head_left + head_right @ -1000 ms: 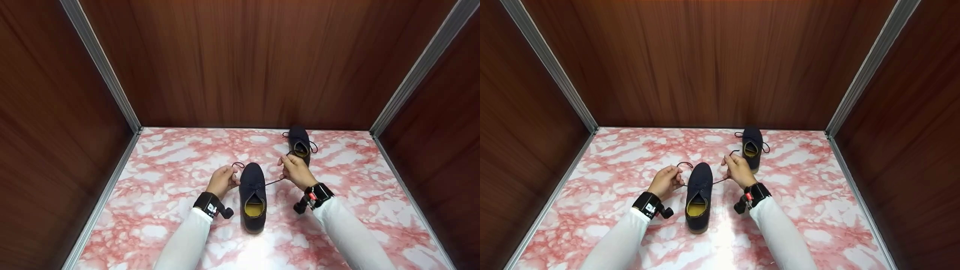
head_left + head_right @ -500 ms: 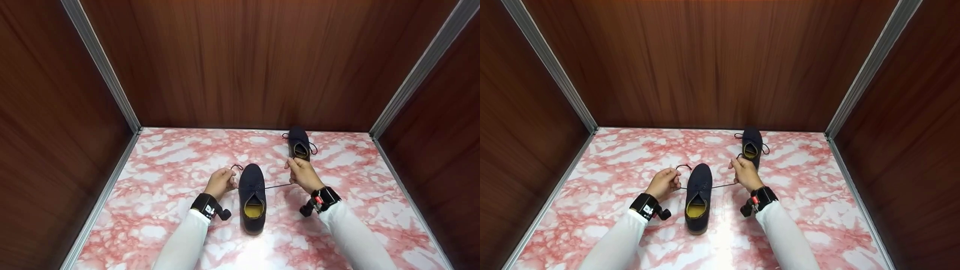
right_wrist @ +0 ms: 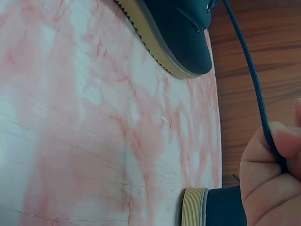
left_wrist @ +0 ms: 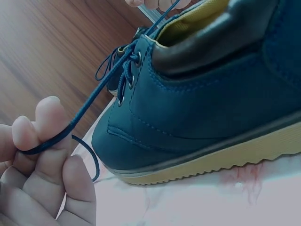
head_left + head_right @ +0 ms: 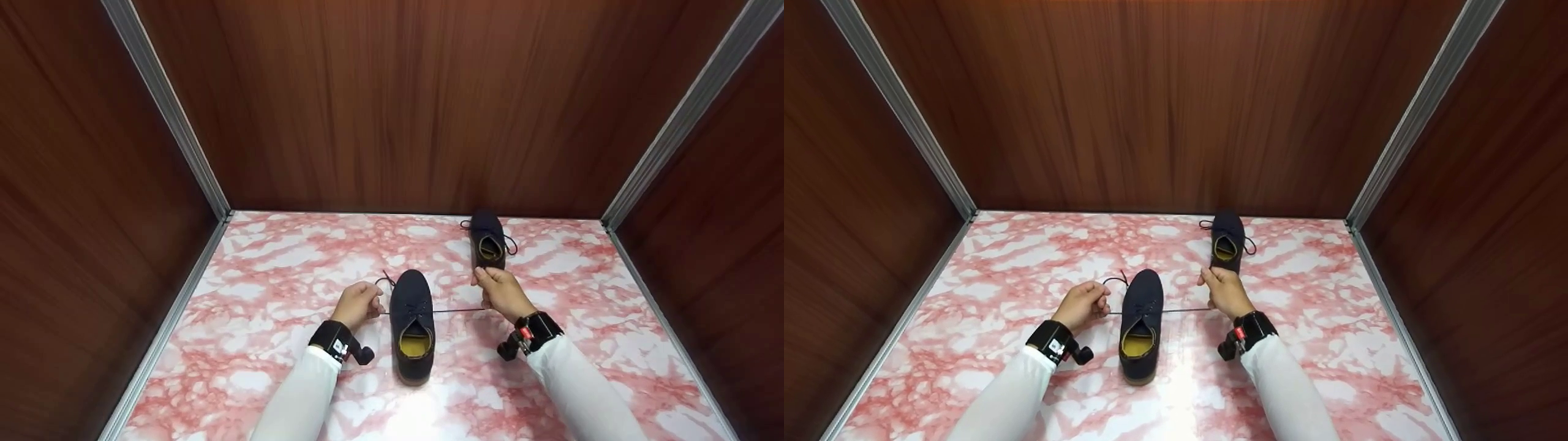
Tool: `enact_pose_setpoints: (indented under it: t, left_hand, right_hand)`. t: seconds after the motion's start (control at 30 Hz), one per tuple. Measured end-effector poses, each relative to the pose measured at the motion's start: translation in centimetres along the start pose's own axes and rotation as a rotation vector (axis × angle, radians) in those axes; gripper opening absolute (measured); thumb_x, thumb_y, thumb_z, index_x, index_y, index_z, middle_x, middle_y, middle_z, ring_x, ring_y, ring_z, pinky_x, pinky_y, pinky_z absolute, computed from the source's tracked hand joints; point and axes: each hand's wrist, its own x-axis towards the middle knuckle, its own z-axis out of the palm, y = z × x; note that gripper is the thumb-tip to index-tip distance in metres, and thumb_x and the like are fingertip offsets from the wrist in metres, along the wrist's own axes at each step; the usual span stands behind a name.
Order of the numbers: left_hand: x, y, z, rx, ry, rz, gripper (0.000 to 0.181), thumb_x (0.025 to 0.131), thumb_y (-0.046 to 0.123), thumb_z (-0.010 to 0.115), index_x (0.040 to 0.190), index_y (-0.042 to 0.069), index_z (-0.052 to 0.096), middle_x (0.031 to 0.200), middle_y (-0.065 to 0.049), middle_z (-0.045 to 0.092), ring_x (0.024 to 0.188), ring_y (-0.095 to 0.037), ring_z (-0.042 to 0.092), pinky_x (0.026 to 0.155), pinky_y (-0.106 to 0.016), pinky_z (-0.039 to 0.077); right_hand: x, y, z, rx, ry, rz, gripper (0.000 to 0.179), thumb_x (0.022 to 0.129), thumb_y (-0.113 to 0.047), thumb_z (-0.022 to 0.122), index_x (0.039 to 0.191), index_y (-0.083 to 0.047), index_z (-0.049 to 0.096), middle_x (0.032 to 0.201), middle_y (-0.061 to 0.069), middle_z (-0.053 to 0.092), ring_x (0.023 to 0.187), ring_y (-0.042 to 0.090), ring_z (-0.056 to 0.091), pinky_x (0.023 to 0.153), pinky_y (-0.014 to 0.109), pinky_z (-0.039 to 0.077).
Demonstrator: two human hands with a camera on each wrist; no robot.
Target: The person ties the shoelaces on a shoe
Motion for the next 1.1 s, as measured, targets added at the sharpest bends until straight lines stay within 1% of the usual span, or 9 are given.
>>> enact_pose_setpoints:
  t: [0.3, 0.47, 0.6, 0.7, 0.8, 0.9, 0.97, 1.03, 1.1]
  left_hand:
    - [0.0, 0.5, 0.1, 0.071, -0.005, -0.004, 0.020, 0.108, 0.016, 0.051, 0.104, 0.000, 0.062, 0.070, 0.003, 0.063, 0.066, -0.011, 0.070, 0.062, -0.023, 0.053]
    - [0.0, 0.7, 0.0, 0.055, 0.005, -0.015, 0.021, 0.108, 0.016, 0.051, 0.106, -0.002, 0.062, 0.077, 0.000, 0.067, 0.072, -0.012, 0.073, 0.064, -0.024, 0.055]
    - [0.0, 0.8, -0.2, 0.066, 0.014, -0.029, 0.021, 0.108, 0.016, 0.052, 0.107, -0.003, 0.063, 0.079, 0.000, 0.069, 0.071, -0.011, 0.073, 0.064, -0.024, 0.057]
    - [0.0, 0.8, -0.3, 0.091, 0.007, -0.027, 0.020, 0.107, 0.016, 0.053, 0.107, -0.001, 0.063, 0.079, 0.001, 0.070, 0.071, -0.011, 0.073, 0.065, -0.024, 0.059]
    - [0.0, 1.1, -0.4, 0.120, -0.003, -0.029, 0.021, 0.106, 0.017, 0.054, 0.110, -0.001, 0.064, 0.080, 0.002, 0.070, 0.072, -0.010, 0.073, 0.066, -0.025, 0.060]
    - [0.1, 1.3, -0.4, 0.140, -0.013, -0.029, 0.022, 0.106, 0.017, 0.054, 0.111, -0.003, 0.064, 0.081, 0.002, 0.071, 0.071, -0.009, 0.073, 0.066, -0.024, 0.059]
    - [0.1, 1.5, -0.3, 0.140, -0.023, -0.027, 0.023, 0.105, 0.016, 0.056, 0.110, -0.004, 0.064, 0.080, 0.002, 0.071, 0.072, -0.010, 0.073, 0.065, -0.023, 0.057]
    - [0.2, 1.7, -0.1, 0.169, -0.029, -0.024, 0.022, 0.105, 0.018, 0.058, 0.108, -0.003, 0.065, 0.081, 0.002, 0.071, 0.072, -0.010, 0.074, 0.064, -0.023, 0.056]
    - [0.3, 1.9, 0.0, 0.214, -0.031, -0.018, 0.021, 0.104, 0.020, 0.060, 0.106, 0.000, 0.067, 0.083, 0.001, 0.073, 0.073, -0.010, 0.074, 0.063, -0.022, 0.054]
  right_hand:
    - [-0.2, -0.2, 0.0, -0.117, 0.003, 0.026, 0.040, 0.114, -0.031, 0.044, 0.103, 0.000, 0.065, 0.056, -0.006, 0.037, 0.050, 0.009, 0.038, 0.053, 0.025, 0.045]
    - [-0.3, -0.4, 0.0, -0.064, -0.067, 0.095, 0.034, 0.113, -0.020, 0.040, 0.119, 0.006, 0.061, 0.062, -0.007, 0.033, 0.054, 0.008, 0.035, 0.059, 0.026, 0.048]
    - [-0.4, -0.5, 0.2, -0.003, -0.149, 0.118, 0.031, 0.104, -0.004, 0.036, 0.126, 0.008, 0.054, 0.065, -0.006, 0.031, 0.058, 0.009, 0.034, 0.065, 0.027, 0.047]
    - [-0.4, -0.5, 0.2, -0.014, -0.189, 0.085, 0.035, 0.102, 0.000, 0.034, 0.130, 0.012, 0.051, 0.066, -0.004, 0.038, 0.061, 0.010, 0.041, 0.067, 0.028, 0.049]
    - [-0.3, -0.4, 0.3, -0.082, -0.196, 0.038, 0.034, 0.108, -0.002, 0.035, 0.134, 0.014, 0.050, 0.070, 0.002, 0.058, 0.068, 0.012, 0.059, 0.074, 0.033, 0.059]
    - [-0.3, -0.4, 0.4, -0.177, -0.172, 0.010, 0.026, 0.112, -0.009, 0.040, 0.123, 0.012, 0.050, 0.083, 0.014, 0.075, 0.080, 0.018, 0.074, 0.086, 0.041, 0.063]
    - [-0.3, -0.5, 0.5, -0.237, -0.153, 0.004, 0.022, 0.113, -0.014, 0.042, 0.111, 0.006, 0.050, 0.090, 0.021, 0.079, 0.085, 0.023, 0.078, 0.088, 0.044, 0.063]
    - [-0.4, -0.7, 0.6, -0.310, -0.119, -0.006, 0.022, 0.113, -0.018, 0.045, 0.103, 0.001, 0.049, 0.092, 0.021, 0.080, 0.085, 0.023, 0.079, 0.083, 0.040, 0.063]
    - [-0.4, -1.0, 0.6, -0.383, -0.083, -0.018, 0.027, 0.112, -0.023, 0.048, 0.095, -0.002, 0.051, 0.089, 0.019, 0.080, 0.079, 0.023, 0.078, 0.071, 0.031, 0.060]
